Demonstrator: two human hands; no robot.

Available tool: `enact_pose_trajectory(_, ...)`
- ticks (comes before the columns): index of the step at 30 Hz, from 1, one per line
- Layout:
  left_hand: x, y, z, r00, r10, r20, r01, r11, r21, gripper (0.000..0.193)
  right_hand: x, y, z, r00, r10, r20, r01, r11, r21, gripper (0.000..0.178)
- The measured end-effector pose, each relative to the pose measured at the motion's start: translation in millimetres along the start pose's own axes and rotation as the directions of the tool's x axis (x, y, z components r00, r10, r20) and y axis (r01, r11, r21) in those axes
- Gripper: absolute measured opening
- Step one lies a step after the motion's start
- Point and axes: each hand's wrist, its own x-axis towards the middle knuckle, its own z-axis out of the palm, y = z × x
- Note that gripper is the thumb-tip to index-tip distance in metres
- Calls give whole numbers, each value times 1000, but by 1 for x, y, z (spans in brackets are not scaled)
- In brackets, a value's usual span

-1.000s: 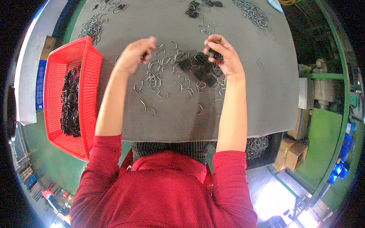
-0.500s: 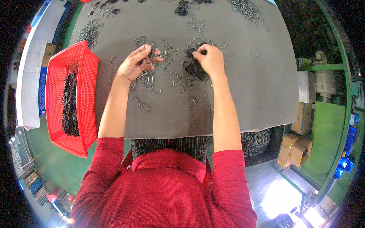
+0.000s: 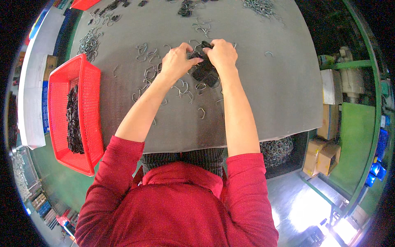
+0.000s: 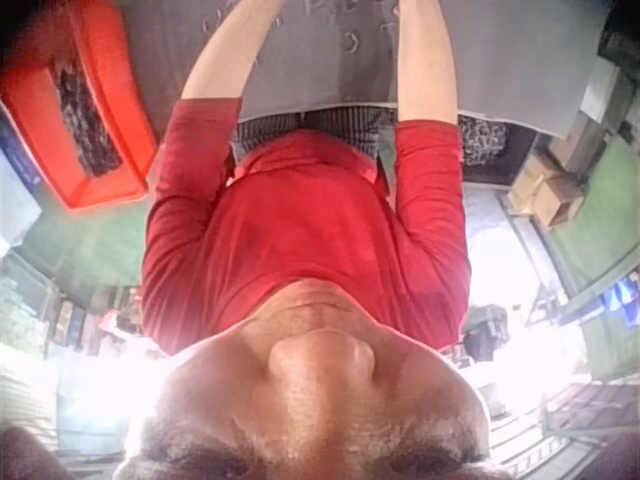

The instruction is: The person sits at a table and assembles small black plastic buckles with metal hooks by hand. They pick up the components from a pile on the table, connect them, and place the finished items into a red basket.

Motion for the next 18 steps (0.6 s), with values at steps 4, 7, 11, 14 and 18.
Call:
enact_pose_trajectory(4,6,-3,-1,998,36,45,-29,991,-133,30,-5,44,-15,994,1,108,-58,850,524,28)
enact_pose_trajectory(7,4,-9,-35,936,59,348,157,814,-559,26,-38,63,-41,967,-31,251,-232,290,928,26)
enact_pose_trajectory(11,-5,-11,-49,874,80,479,446,256,-857,18,-33,71,-40,971,-83,222,-216,75,973,26)
enact_pose_trajectory(14,-1,1,-33,872,-21,489,421,540,-729,25,-14,48,-37,956,-123,267,-105,704,702,28)
enact_pose_trajectory(18,-17,21,4,994,13,112,-16,1000,24,32,-9,28,-26,950,-281,134,297,946,-125,26)
